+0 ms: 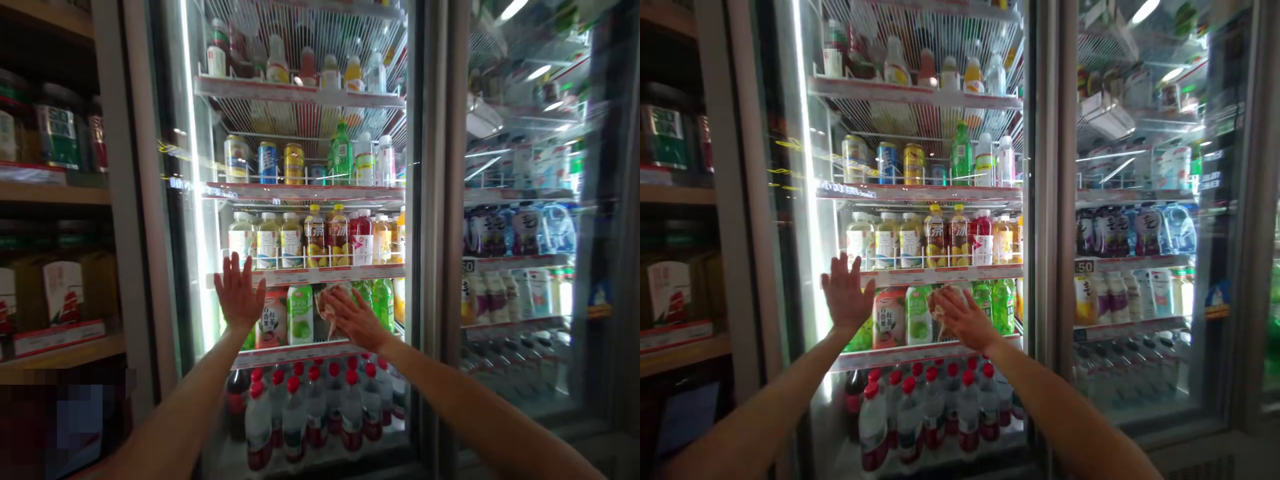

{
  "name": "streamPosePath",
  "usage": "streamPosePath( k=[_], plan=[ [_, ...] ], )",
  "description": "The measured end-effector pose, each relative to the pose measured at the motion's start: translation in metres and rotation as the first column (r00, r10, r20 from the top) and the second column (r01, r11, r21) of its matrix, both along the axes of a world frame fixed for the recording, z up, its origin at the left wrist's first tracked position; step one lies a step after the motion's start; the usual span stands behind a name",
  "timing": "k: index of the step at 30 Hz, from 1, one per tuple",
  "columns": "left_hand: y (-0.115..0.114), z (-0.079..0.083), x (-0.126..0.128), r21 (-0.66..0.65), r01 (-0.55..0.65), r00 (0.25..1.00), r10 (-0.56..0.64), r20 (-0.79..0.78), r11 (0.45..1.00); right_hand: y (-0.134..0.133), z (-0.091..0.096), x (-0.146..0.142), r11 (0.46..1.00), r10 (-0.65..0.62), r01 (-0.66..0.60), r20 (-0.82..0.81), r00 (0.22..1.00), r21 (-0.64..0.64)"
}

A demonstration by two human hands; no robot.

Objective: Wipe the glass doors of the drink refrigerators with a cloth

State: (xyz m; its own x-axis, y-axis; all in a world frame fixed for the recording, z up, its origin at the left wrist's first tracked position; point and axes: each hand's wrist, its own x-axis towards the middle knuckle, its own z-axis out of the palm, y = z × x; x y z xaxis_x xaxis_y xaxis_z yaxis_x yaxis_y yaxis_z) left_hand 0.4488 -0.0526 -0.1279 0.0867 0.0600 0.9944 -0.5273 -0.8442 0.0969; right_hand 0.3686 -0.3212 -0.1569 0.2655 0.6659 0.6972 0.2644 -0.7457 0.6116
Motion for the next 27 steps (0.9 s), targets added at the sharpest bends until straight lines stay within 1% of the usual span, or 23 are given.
streamPosePath(
  k=[1,2,3,4,6,7,8,9,11,13,14,15,16,17,19,20,21,22,23,25,27],
  plan=[
    [0.0,0.0,0.0,0.0,0.004,1.0,-0.004,0.003,1.0,-0.004,-0.002,-0.001,0.999,-0.001,0.001,-0.002,1.0,-0.033],
    [0.0,0.0,0.001,0.002,0.005,1.0,-0.005,0.006,1.0,-0.008,0.004,-0.001,1.0,-0.018,0.018,0.013,1.0,-0.017],
    [0.0,0.0,0.001,0.003,0.004,1.0,-0.004,0.01,1.0,-0.012,0.016,0.0,0.998,-0.046,0.044,0.042,0.998,0.048],
    [0.001,-0.001,0.002,0.006,0.001,1.0,-0.001,0.014,1.0,-0.015,0.031,0.001,0.987,-0.08,0.067,0.081,0.993,0.147],
    [0.001,-0.001,0.003,0.015,-0.006,1.0,0.006,0.02,1.0,-0.022,0.058,0.003,0.928,-0.152,0.088,0.154,0.976,0.361],
    [0.002,-0.001,0.003,0.02,-0.008,1.0,0.008,0.023,1.0,-0.025,0.064,0.003,0.899,-0.173,0.084,0.173,0.97,0.429],
    [0.002,-0.001,0.004,0.022,-0.008,1.0,0.008,0.025,1.0,-0.028,0.063,0.002,0.885,-0.178,0.077,0.18,0.967,0.46],
    [0.002,-0.001,0.003,0.023,-0.006,1.0,0.005,0.026,1.0,-0.032,0.054,-0.001,0.887,-0.169,0.074,0.172,0.97,0.455],
    [0.002,-0.001,0.003,0.026,0.004,1.0,-0.005,0.019,1.0,-0.04,0.02,-0.01,0.923,-0.138,0.084,0.119,0.983,0.377],
    [0.001,0.0,0.003,0.022,0.012,1.0,-0.012,0.011,1.0,-0.05,-0.013,-0.019,0.958,-0.122,0.108,0.036,0.992,0.266],
    [0.001,0.0,0.003,0.021,0.011,1.0,-0.011,0.008,1.0,-0.056,-0.021,-0.022,0.964,-0.122,0.114,0.02,0.992,0.239],
    [0.001,-0.001,0.003,0.022,0.008,1.0,-0.008,0.009,1.0,-0.062,-0.022,-0.023,0.962,-0.13,0.121,0.024,0.991,0.245],
    [0.002,-0.001,0.004,0.023,0.003,1.0,-0.004,0.012,1.0,-0.067,-0.014,-0.022,0.949,-0.146,0.124,0.053,0.988,0.29],
    [0.002,-0.001,0.004,0.024,-0.002,1.0,0.002,0.018,1.0,-0.073,-0.001,-0.021,0.924,-0.169,0.123,0.098,0.981,0.363],
    [0.002,-0.002,0.005,0.032,-0.013,0.999,0.012,0.033,0.999,-0.082,0.033,-0.015,0.848,-0.229,0.103,0.185,0.956,0.52],
    [0.002,-0.002,0.005,0.035,-0.019,0.999,0.017,0.042,0.999,-0.086,0.046,-0.013,0.821,-0.25,0.094,0.205,0.946,0.564],
    [0.002,-0.002,0.005,0.039,-0.025,0.999,0.023,0.047,0.999,-0.089,0.052,-0.012,0.802,-0.263,0.089,0.215,0.94,0.591],
    [0.002,-0.002,0.005,0.04,-0.03,0.998,0.028,0.049,0.999,-0.091,0.05,-0.012,0.795,-0.269,0.09,0.216,0.939,0.599],
    [0.002,-0.001,0.004,0.041,-0.034,0.998,0.032,0.047,0.999,-0.091,0.04,-0.014,0.799,-0.267,0.094,0.21,0.941,0.594],
    [0.001,-0.001,0.003,0.039,-0.042,0.999,0.041,0.032,0.998,-0.092,0.003,-0.02,0.824,-0.253,0.111,0.186,0.95,0.555],
    [0.0,-0.001,0.002,0.032,-0.054,0.998,0.053,0.022,0.998,-0.093,-0.033,-0.025,0.86,-0.235,0.145,0.127,0.964,0.489]
  ],
)
